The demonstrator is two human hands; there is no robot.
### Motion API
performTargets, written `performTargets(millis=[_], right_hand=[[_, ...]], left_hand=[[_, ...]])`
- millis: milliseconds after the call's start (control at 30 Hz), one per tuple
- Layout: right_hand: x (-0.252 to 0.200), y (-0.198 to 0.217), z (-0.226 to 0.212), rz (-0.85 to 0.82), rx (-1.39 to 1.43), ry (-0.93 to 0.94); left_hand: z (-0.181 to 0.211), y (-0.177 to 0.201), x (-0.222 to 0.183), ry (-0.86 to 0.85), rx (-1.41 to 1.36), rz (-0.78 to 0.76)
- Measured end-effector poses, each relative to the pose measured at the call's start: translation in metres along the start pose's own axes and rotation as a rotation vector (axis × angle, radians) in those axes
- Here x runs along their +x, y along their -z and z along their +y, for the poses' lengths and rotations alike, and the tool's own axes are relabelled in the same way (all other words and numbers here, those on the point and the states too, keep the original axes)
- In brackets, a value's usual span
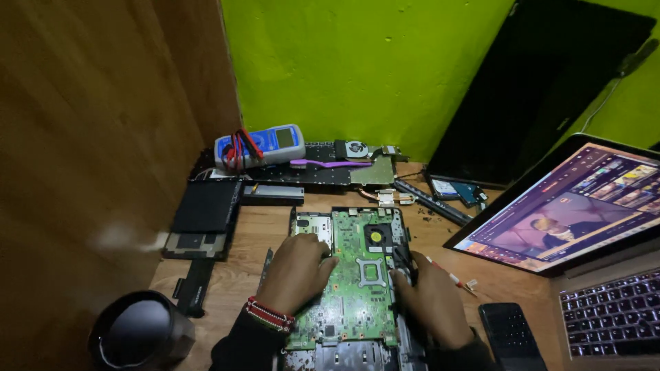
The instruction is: Installing a cooling fan into a laptop chassis and adjusting motherboard components using a small tool.
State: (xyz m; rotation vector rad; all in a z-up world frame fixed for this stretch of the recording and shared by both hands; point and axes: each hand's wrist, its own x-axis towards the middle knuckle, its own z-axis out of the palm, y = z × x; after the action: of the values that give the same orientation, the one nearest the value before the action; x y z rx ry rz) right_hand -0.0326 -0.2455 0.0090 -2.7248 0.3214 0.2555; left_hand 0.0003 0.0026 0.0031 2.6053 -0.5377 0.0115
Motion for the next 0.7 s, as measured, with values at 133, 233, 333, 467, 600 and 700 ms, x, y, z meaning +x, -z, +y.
performTargets(millis=[133, 233, 333, 467, 600, 700], right_hand=[[-0.006, -0.004, 0.009, 0.003, -0.025, -0.009], [-0.017, -0.002, 0.013, 0.012, 0.038, 0.061], [-0.023, 0.003, 0.017, -0.040, 0.028, -0.015], [-0.013, 0.003, 0.033, -0.052, -0.135, -0.036], [-0.008, 0.001, 0.037, 0.168, 0.156, -0.069], [-0.008, -0.020, 0.048, 0.529, 0.269, 0.146]], left_hand=[[0.004, 0.000, 0.001, -0.015, 0.019, 0.010], [0.012, 0.007, 0.000, 0.014, 0.031, -0.077], [0.020, 0.013, -0.004, 0.060, -0.015, -0.139], [0.035, 0.026, -0.012, 0.050, 0.093, -0.221], [0.066, 0.053, -0.010, 0.174, 0.098, -0.824], [0.057, -0.001, -0.019, 0.014, 0.288, -0.843]])
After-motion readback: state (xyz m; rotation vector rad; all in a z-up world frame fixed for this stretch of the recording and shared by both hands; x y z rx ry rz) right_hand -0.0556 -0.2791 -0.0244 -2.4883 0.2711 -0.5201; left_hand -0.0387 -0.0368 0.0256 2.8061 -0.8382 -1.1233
